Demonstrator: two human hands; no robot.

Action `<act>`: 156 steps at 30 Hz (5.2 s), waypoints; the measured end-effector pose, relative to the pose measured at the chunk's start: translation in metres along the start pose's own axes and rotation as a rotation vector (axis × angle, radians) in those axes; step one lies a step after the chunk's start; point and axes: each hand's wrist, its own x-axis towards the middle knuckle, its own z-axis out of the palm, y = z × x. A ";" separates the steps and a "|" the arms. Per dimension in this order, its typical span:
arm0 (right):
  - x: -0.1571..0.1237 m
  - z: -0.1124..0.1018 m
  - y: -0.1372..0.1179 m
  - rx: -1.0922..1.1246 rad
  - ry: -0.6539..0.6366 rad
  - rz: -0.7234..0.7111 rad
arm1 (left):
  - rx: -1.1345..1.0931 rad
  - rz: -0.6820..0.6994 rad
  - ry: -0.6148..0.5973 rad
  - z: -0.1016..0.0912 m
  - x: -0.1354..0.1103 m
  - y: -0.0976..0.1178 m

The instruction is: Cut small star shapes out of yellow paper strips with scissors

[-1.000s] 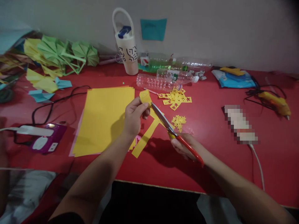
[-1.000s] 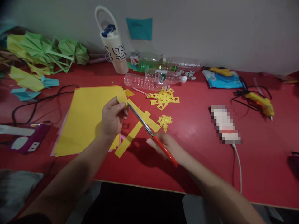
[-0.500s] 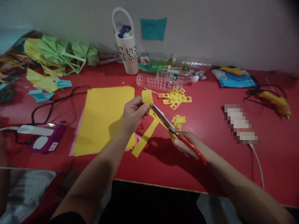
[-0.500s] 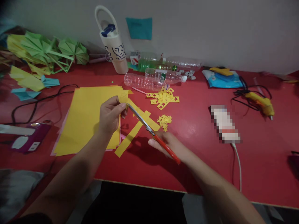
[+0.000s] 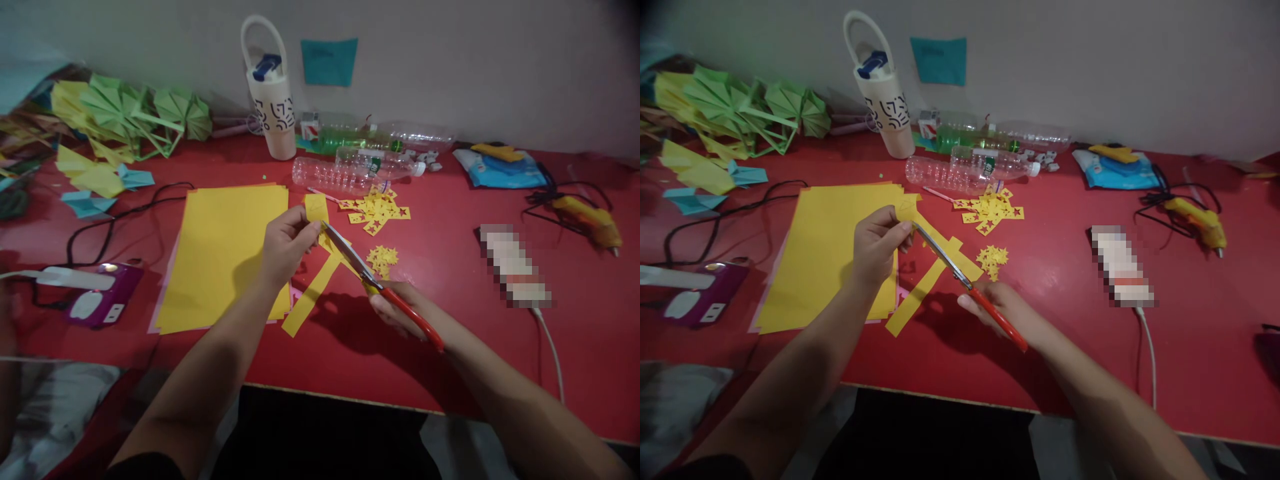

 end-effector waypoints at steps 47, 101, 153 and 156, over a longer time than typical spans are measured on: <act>0.000 -0.001 0.004 0.075 -0.050 -0.003 | -0.047 -0.128 -0.042 -0.002 0.002 -0.004; 0.006 0.005 0.011 0.024 -0.023 -0.115 | -0.112 -0.153 -0.051 0.001 0.001 -0.008; 0.005 0.005 0.004 0.082 0.010 0.000 | -0.243 -0.229 -0.022 0.003 0.003 0.001; 0.004 0.004 0.004 0.081 0.002 -0.008 | -0.245 -0.223 -0.003 0.003 0.004 0.002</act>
